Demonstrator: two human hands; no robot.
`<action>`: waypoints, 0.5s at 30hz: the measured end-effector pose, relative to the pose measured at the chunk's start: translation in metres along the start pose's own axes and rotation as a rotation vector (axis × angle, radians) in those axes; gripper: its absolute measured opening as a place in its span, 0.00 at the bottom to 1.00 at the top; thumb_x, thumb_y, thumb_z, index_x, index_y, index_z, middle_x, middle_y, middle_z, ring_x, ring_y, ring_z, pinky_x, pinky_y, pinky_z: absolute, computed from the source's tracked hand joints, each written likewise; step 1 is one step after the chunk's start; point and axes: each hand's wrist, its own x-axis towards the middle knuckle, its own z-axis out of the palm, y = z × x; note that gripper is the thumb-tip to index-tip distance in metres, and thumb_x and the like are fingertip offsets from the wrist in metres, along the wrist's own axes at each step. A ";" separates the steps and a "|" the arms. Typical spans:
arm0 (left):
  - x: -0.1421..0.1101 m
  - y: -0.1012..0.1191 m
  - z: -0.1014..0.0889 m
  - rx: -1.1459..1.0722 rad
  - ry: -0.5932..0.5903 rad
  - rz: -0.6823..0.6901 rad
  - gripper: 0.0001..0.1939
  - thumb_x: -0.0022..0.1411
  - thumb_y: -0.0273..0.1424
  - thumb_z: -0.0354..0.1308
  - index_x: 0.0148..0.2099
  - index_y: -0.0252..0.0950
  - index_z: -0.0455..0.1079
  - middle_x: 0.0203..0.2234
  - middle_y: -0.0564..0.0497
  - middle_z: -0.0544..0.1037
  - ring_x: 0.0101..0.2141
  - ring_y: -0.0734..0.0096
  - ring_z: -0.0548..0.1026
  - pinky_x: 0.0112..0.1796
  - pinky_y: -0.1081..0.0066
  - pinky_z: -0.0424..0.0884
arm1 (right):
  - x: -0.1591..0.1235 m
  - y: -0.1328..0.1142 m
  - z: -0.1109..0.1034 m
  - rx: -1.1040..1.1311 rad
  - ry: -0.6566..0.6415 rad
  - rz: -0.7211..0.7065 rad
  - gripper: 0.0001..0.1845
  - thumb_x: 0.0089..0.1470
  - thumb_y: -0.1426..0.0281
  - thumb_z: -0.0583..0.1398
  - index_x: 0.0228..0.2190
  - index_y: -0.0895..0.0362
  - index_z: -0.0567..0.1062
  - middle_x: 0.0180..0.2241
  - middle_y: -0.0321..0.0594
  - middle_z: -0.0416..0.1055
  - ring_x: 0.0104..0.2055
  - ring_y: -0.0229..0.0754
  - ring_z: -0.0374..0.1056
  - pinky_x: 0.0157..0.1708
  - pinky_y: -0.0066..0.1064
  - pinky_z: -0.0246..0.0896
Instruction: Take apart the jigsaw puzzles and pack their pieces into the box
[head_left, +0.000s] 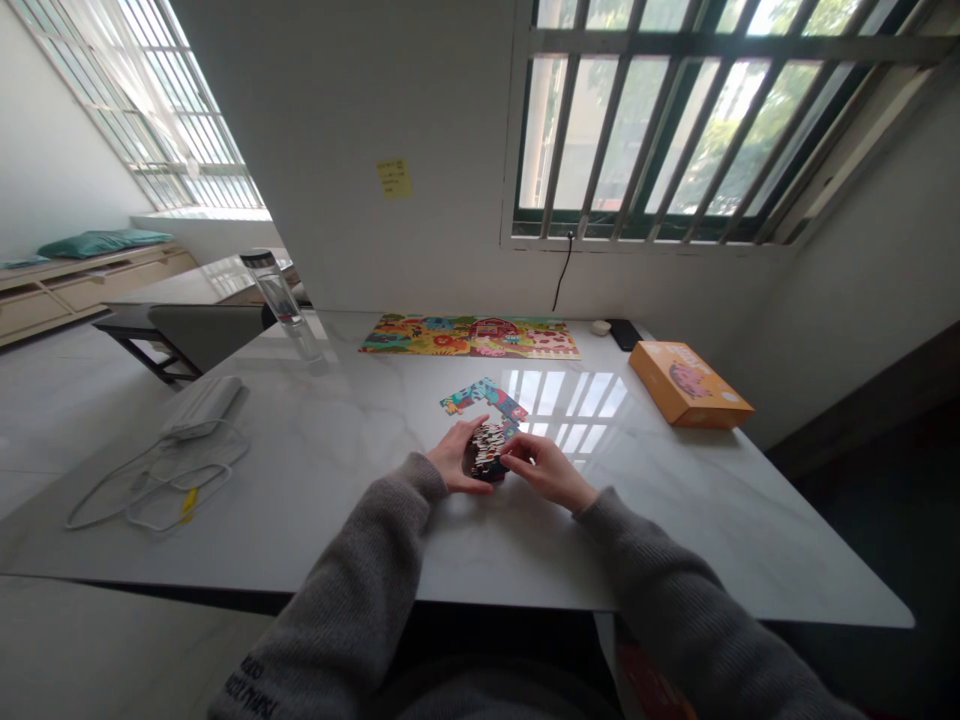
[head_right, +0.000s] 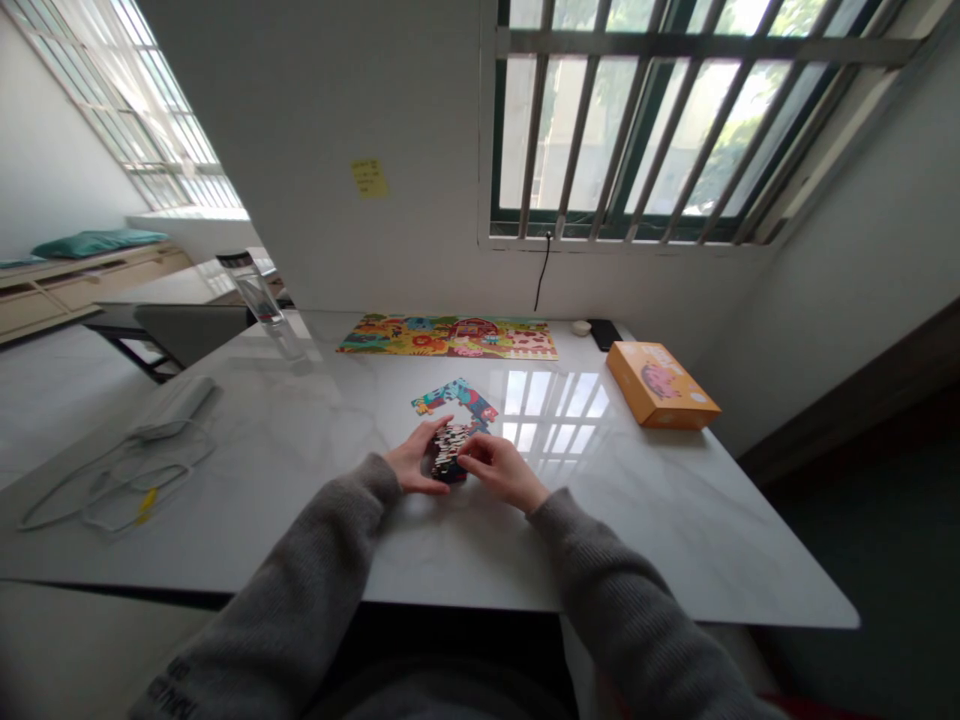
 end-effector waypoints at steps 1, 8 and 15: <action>0.000 0.000 0.000 0.015 0.003 0.000 0.61 0.38 0.43 0.75 0.70 0.38 0.48 0.56 0.40 0.64 0.57 0.46 0.65 0.60 0.49 0.60 | 0.000 0.000 0.002 -0.035 0.004 -0.011 0.14 0.55 0.57 0.62 0.31 0.56 0.74 0.23 0.32 0.66 0.25 0.36 0.59 0.27 0.29 0.55; 0.005 0.000 0.004 0.062 0.033 0.006 0.51 0.43 0.36 0.70 0.67 0.39 0.53 0.52 0.42 0.68 0.54 0.49 0.68 0.58 0.50 0.63 | 0.008 0.021 -0.028 -0.304 0.320 0.031 0.12 0.60 0.61 0.55 0.37 0.56 0.72 0.24 0.34 0.66 0.26 0.39 0.61 0.28 0.31 0.57; 0.002 0.003 -0.002 0.105 0.060 0.009 0.50 0.41 0.31 0.68 0.66 0.39 0.53 0.53 0.42 0.67 0.54 0.49 0.68 0.59 0.51 0.62 | 0.023 0.033 -0.008 -0.865 0.309 0.085 0.26 0.56 0.57 0.61 0.53 0.56 0.69 0.46 0.52 0.70 0.48 0.54 0.64 0.46 0.40 0.58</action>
